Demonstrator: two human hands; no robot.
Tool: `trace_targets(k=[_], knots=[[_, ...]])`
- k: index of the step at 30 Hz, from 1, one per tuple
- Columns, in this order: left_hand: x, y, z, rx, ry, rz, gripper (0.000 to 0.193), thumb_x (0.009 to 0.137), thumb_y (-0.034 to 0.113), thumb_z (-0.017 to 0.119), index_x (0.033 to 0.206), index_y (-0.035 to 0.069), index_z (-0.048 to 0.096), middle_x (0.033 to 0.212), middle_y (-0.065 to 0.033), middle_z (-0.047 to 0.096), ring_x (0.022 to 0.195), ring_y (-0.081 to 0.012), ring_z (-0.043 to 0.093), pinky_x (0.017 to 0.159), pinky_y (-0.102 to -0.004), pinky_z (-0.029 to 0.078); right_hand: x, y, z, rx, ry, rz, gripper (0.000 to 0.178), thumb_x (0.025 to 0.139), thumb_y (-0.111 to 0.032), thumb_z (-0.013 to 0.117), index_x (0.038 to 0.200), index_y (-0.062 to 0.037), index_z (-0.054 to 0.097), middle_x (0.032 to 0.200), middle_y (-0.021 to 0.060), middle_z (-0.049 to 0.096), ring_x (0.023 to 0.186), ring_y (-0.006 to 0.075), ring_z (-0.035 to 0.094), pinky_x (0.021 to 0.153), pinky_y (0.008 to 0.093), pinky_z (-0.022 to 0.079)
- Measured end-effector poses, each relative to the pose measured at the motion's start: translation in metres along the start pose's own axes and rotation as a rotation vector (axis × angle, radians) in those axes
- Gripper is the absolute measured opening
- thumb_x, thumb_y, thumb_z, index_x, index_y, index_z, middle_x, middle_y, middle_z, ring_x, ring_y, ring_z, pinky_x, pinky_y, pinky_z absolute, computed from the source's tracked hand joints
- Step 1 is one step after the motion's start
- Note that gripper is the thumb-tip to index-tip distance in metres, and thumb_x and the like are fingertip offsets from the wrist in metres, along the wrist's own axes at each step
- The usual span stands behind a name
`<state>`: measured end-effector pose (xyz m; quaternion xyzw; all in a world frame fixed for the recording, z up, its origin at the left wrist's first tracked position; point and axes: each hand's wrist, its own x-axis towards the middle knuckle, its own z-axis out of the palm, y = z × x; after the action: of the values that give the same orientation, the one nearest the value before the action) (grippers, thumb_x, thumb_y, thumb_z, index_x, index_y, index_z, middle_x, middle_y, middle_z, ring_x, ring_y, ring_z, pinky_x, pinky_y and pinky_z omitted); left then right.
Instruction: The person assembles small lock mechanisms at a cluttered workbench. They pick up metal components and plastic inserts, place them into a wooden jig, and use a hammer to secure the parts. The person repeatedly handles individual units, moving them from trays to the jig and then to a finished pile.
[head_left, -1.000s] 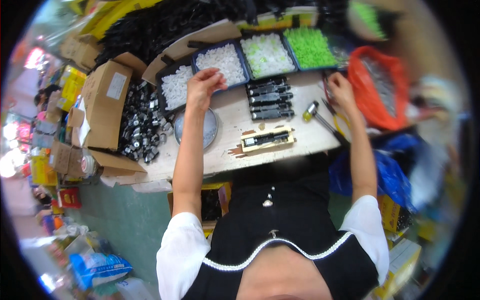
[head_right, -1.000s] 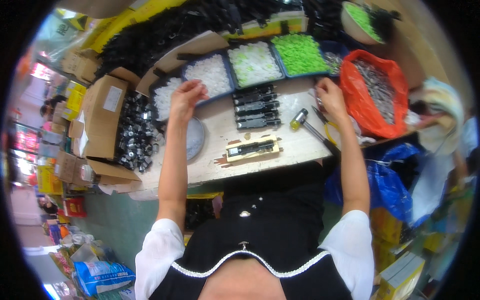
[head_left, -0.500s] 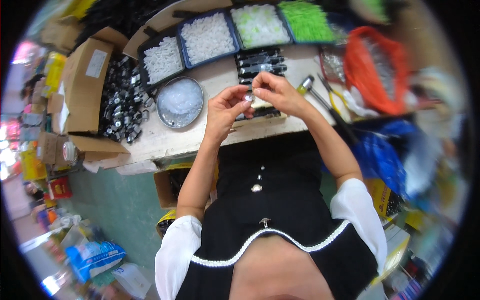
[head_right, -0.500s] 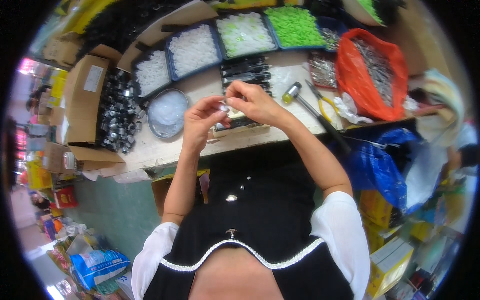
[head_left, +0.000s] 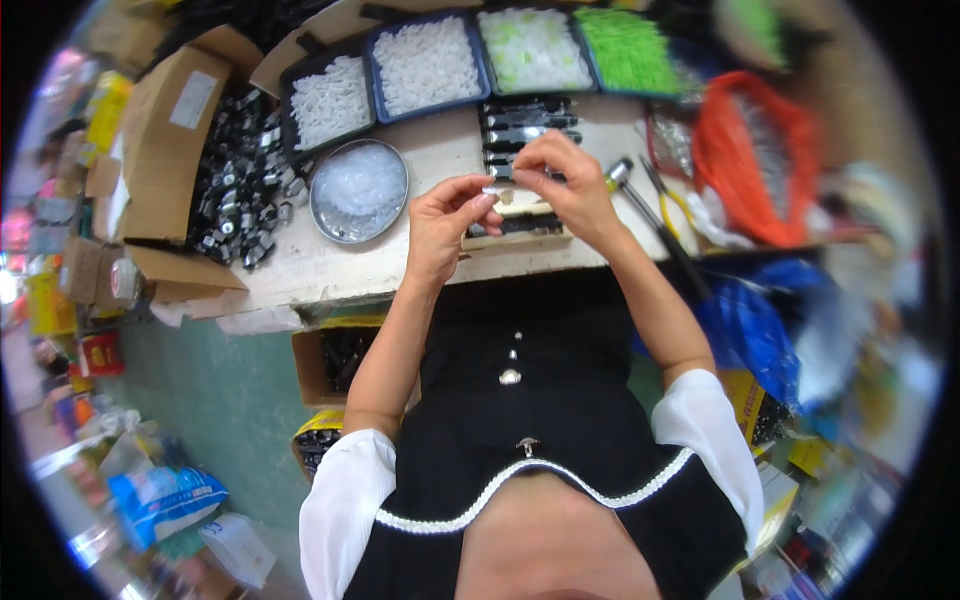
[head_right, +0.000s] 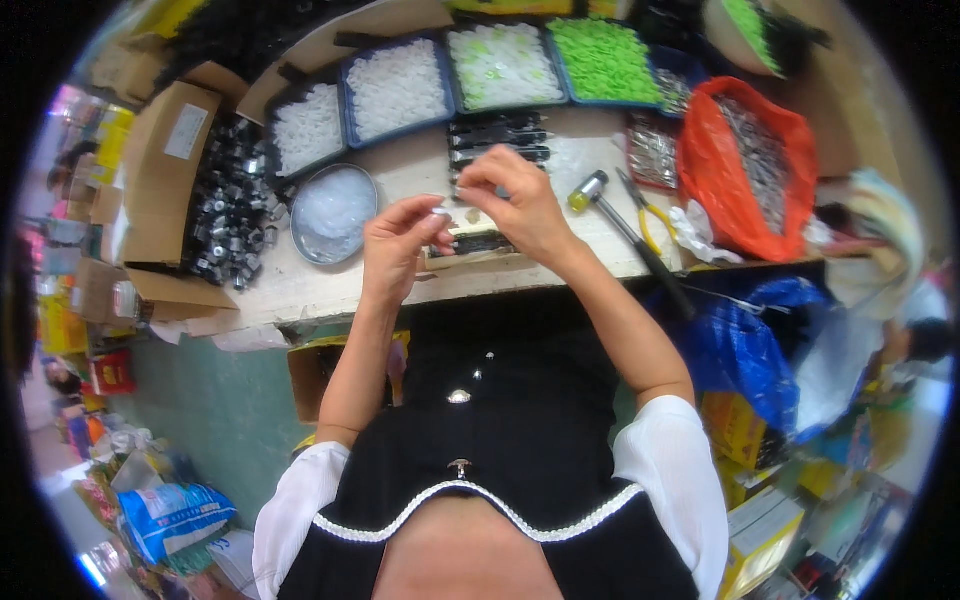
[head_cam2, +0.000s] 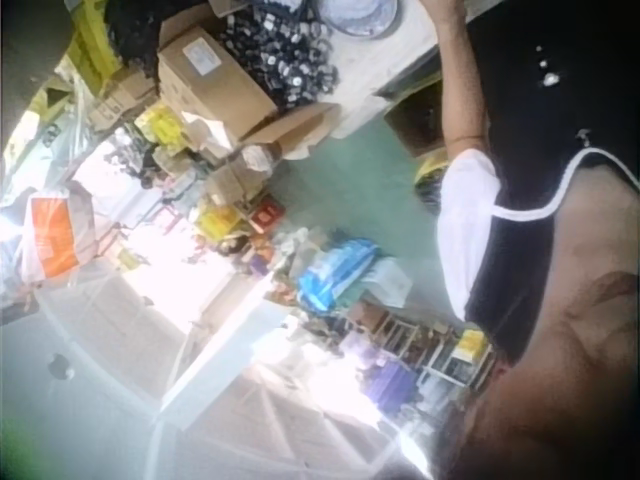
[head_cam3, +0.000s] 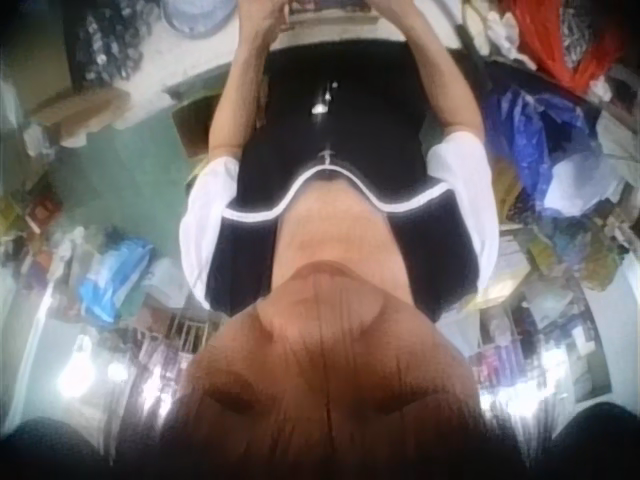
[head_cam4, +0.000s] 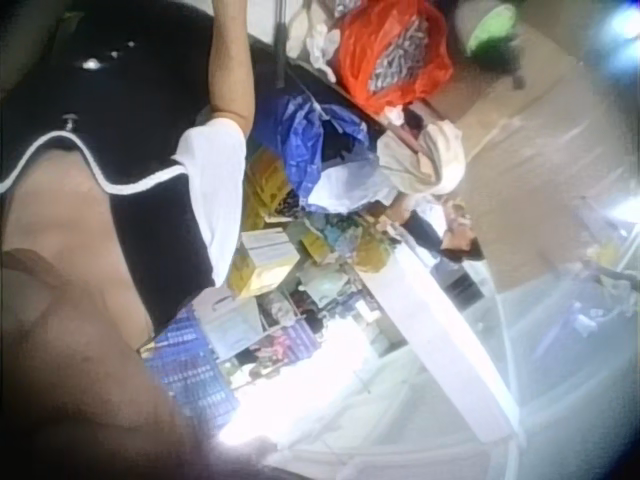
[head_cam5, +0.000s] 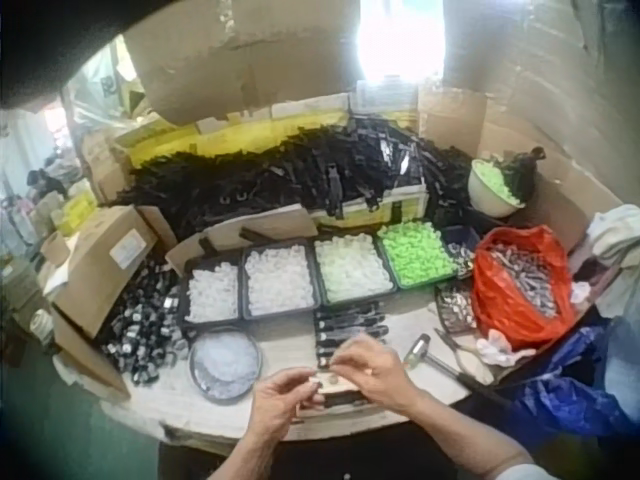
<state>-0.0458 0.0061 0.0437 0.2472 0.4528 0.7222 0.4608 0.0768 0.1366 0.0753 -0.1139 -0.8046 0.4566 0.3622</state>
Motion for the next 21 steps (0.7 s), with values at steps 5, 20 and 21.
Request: trace_targets(k=[5,20,21], knots=[[-0.006,-0.003,0.005,-0.117,0.046,-0.007,0.019,0.082,0.001,0.062,0.100,-0.006,0.060,0.081,-0.0109,0.063,0.064,-0.0137,0.061,0.053,-0.0260,0.053,-0.012,0.005,0.021,-0.155,-0.009,-0.097,0.008,0.076,-0.009,0.064,0.082,-0.0060,0.059,0.081,0.0049,0.055,0.080,0.0215,0.052,0.069,0.0327,0.034],[-0.010,-0.013,-0.028,0.712,0.143,0.190,0.018,0.079,0.002,0.065,0.096,0.000,0.065,0.081,0.0021,0.055,0.059,-0.0022,0.047,0.053,-0.0172,0.040,-0.037,0.030,0.035,-0.541,-0.265,-0.152,0.008,0.076,-0.006,0.058,0.079,-0.0073,0.050,0.080,0.0064,0.048,0.082,0.0245,0.045,0.073,0.0386,0.029],[-0.011,-0.013,-0.026,0.693,0.145,0.140,0.016,0.078,0.002,0.065,0.094,0.000,0.065,0.080,0.0013,0.055,0.059,-0.0024,0.046,0.053,-0.0179,0.040,-0.038,0.033,0.037,-0.557,-0.276,-0.164,0.007,0.077,-0.006,0.057,0.078,-0.0073,0.050,0.079,0.0069,0.048,0.082,0.0248,0.045,0.074,0.0390,0.029]])
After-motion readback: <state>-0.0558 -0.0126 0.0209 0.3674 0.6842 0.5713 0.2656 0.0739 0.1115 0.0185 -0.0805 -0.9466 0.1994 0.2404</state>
